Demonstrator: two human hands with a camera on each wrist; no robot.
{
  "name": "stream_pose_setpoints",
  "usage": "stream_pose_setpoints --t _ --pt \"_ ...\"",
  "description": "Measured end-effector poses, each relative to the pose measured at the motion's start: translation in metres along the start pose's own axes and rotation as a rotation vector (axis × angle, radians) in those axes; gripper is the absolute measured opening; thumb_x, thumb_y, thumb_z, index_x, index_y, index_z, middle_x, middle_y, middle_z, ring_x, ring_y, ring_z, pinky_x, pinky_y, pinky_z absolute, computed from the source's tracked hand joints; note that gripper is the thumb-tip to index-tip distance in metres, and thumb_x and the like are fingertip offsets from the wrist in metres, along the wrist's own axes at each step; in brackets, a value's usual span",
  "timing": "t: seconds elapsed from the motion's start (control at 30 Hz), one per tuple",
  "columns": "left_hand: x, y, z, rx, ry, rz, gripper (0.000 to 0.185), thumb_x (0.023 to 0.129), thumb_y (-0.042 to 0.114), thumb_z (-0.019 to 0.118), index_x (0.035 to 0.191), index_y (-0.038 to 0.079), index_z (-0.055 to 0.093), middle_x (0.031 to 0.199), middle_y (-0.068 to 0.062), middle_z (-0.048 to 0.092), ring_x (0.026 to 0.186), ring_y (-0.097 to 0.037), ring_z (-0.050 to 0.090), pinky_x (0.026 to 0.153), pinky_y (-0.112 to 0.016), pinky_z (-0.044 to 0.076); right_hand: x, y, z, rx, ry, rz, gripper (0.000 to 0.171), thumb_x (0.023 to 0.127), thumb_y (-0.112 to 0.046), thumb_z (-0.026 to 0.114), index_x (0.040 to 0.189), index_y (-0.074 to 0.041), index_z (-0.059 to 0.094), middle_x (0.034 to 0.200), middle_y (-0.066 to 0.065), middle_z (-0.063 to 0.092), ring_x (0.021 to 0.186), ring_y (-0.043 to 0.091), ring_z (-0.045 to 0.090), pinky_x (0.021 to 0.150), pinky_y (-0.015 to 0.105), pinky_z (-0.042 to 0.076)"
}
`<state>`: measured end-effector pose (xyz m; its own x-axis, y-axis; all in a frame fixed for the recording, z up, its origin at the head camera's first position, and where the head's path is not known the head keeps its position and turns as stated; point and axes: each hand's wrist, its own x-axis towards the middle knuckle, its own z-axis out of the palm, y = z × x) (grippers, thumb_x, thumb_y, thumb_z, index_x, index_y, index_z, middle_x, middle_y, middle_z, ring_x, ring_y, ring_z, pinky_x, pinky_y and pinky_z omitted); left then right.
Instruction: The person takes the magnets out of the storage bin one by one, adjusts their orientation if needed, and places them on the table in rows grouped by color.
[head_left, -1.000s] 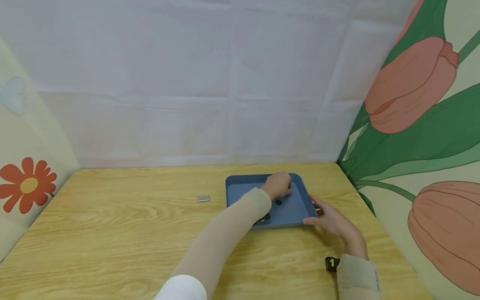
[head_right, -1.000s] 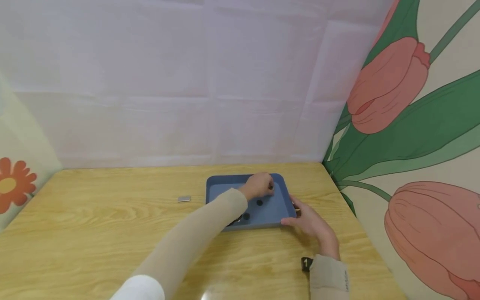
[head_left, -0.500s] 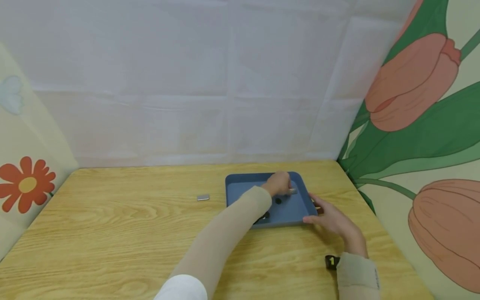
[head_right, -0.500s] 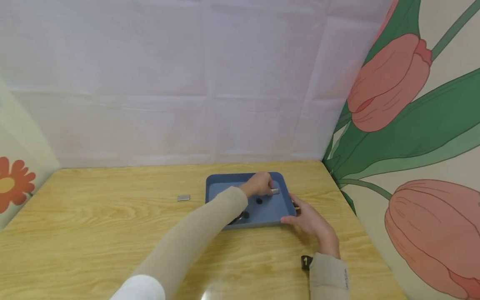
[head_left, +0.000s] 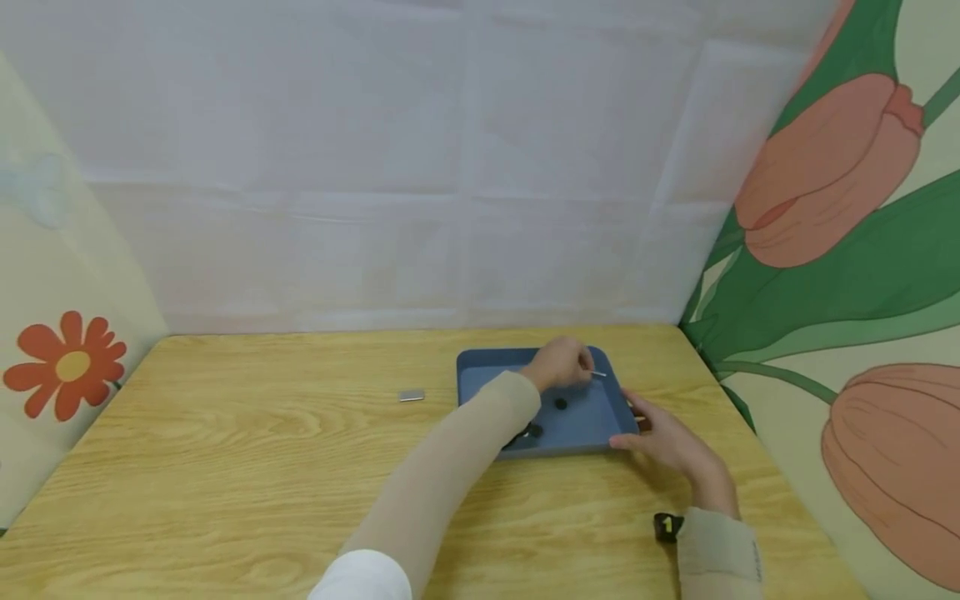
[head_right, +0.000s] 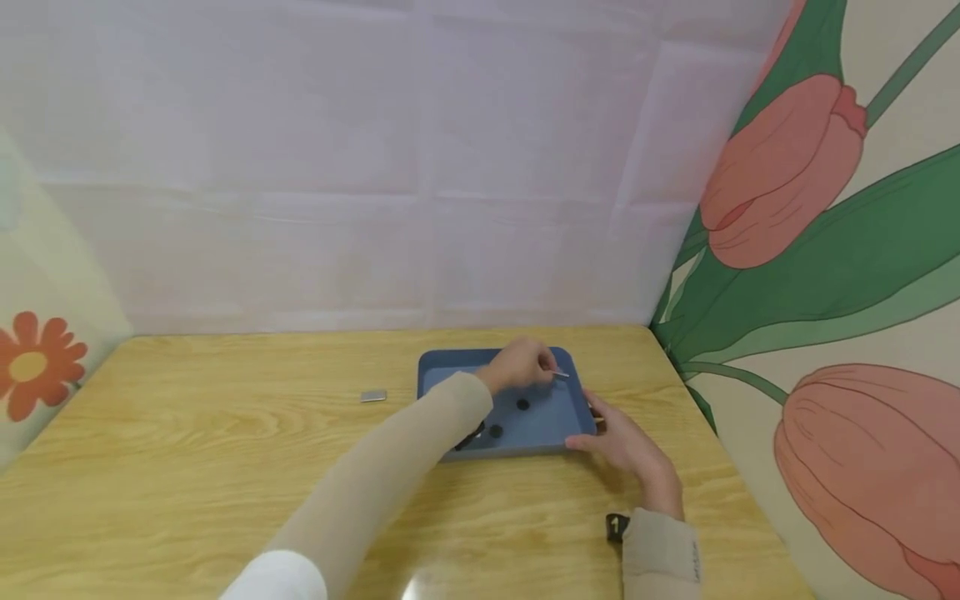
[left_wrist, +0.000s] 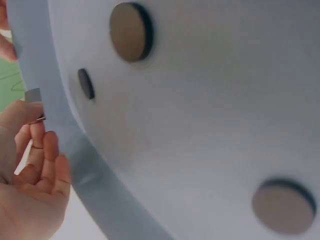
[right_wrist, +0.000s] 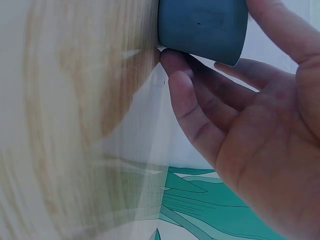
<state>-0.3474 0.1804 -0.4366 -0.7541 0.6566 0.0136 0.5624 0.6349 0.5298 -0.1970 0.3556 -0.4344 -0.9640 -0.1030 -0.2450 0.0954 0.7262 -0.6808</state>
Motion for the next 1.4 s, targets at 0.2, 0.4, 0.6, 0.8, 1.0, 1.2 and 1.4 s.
stream_pose_setpoints --t 0.2,0.4,0.6,0.8,1.0,1.2,1.4 --pt "-0.006 0.002 -0.015 -0.062 0.061 0.091 0.015 0.101 0.02 0.067 0.108 0.016 0.079 0.109 0.0 0.077 0.095 -0.011 0.07 0.082 -0.023 0.057 -0.002 -0.002 -0.001 -0.001 -0.007 0.007 0.097 0.096 -0.04 0.073 0.165 -0.003 0.016 0.156 0.036 0.039 0.134 0.048 0.053 0.106 0.057 0.049" --pt "-0.011 0.003 -0.029 -0.098 0.094 0.148 0.017 0.1 0.021 0.068 0.111 0.015 0.079 0.11 0.0 0.077 0.096 -0.01 0.07 0.082 -0.021 0.057 -0.002 -0.001 -0.002 0.006 -0.023 -0.005 0.096 0.097 -0.04 0.072 0.165 -0.004 0.015 0.157 0.037 0.036 0.136 0.051 0.05 0.105 0.058 0.05" --pt "-0.016 0.0 -0.042 -0.1 0.116 0.192 0.014 0.1 0.022 0.069 0.106 0.015 0.08 0.105 0.002 0.076 0.092 -0.007 0.068 0.08 -0.019 0.055 -0.002 0.0 -0.003 -0.006 -0.024 -0.014 0.095 0.097 -0.04 0.072 0.165 -0.003 0.016 0.157 0.037 0.037 0.135 0.051 0.051 0.105 0.058 0.05" --pt "-0.027 -0.002 -0.054 -0.083 0.131 0.196 0.013 0.099 0.022 0.07 0.106 0.016 0.079 0.105 0.002 0.075 0.092 -0.008 0.066 0.081 -0.02 0.054 -0.003 -0.002 -0.004 -0.009 -0.035 -0.014 0.096 0.097 -0.04 0.072 0.165 -0.002 0.016 0.156 0.039 0.036 0.135 0.053 0.05 0.105 0.059 0.05" --pt "-0.041 -0.008 -0.065 -0.095 0.135 0.179 0.015 0.1 0.022 0.07 0.11 0.015 0.078 0.11 0.0 0.075 0.097 -0.011 0.066 0.085 -0.023 0.055 -0.003 -0.001 -0.003 -0.018 -0.032 -0.018 0.095 0.097 -0.04 0.072 0.164 -0.001 0.017 0.154 0.039 0.038 0.134 0.051 0.053 0.106 0.057 0.05" --pt "-0.054 -0.016 -0.075 -0.072 0.141 0.177 0.016 0.101 0.022 0.068 0.111 0.017 0.078 0.112 0.001 0.075 0.099 -0.011 0.066 0.087 -0.025 0.055 -0.004 -0.002 -0.005 -0.035 -0.034 -0.005 0.098 0.096 -0.043 0.072 0.164 0.0 0.016 0.155 0.04 0.037 0.135 0.053 0.051 0.107 0.06 0.048" --pt "-0.067 -0.026 -0.084 -0.054 0.164 0.175 0.014 0.1 0.023 0.069 0.108 0.016 0.079 0.108 -0.001 0.075 0.097 -0.013 0.065 0.084 -0.027 0.055 -0.005 -0.002 -0.006 -0.058 -0.035 -0.007 0.098 0.096 -0.043 0.072 0.164 0.0 0.015 0.155 0.041 0.037 0.135 0.053 0.05 0.108 0.061 0.047"
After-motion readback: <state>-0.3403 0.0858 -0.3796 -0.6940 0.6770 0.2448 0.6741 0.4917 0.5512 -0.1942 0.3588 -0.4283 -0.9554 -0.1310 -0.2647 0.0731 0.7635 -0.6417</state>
